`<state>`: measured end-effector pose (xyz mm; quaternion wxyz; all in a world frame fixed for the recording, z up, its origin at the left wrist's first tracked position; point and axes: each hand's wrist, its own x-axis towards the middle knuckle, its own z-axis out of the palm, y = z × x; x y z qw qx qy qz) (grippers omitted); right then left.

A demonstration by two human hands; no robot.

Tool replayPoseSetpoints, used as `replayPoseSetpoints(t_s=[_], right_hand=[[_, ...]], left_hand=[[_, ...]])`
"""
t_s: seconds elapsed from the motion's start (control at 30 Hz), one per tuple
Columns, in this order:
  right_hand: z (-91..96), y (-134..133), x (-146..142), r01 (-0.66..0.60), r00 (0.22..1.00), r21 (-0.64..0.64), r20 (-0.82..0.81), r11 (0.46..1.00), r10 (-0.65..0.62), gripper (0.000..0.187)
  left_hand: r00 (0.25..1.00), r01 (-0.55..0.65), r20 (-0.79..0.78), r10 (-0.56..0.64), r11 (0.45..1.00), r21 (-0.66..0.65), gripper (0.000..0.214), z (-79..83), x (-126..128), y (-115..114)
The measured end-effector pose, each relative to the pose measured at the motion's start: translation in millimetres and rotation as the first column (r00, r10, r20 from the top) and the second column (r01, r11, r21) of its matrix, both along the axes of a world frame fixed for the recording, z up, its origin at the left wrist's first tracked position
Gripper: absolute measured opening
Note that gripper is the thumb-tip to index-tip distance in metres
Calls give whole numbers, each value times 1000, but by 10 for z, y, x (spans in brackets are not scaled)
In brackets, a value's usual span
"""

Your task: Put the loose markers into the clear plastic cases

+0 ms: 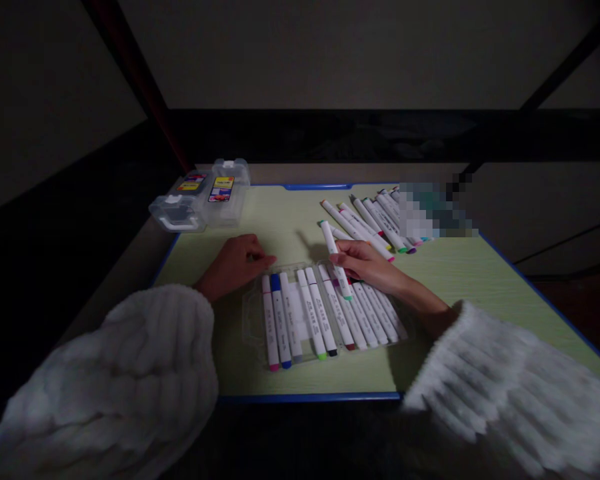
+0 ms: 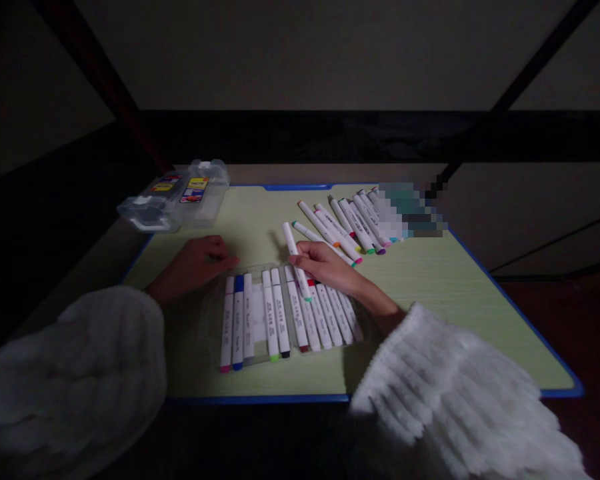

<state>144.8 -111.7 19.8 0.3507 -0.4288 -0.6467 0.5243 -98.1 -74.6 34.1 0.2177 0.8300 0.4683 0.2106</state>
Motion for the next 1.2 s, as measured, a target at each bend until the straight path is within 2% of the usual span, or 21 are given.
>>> replayPoseSetpoints(t_s=[0.23, 0.53, 0.77, 1.2], right_hand=[[18, 5, 5, -6, 1000, 9, 10, 1000, 6, 27], [22, 2, -5, -12, 1000, 2, 0, 1000, 12, 28], [9, 18, 7, -14, 1000, 13, 1, 1000, 14, 26], [7, 13, 8, -12, 1000, 0, 3, 1000, 12, 27]], left_hand=[[983, 47, -181, -43, 999, 20, 33, 57, 29, -45], [980, -3, -201, -5, 999, -40, 34, 64, 30, -65], [960, -20, -281, 3, 998, -58, 35, 97, 31, -82], [980, -7, -198, -23, 989, -147, 37, 76, -3, -42]])
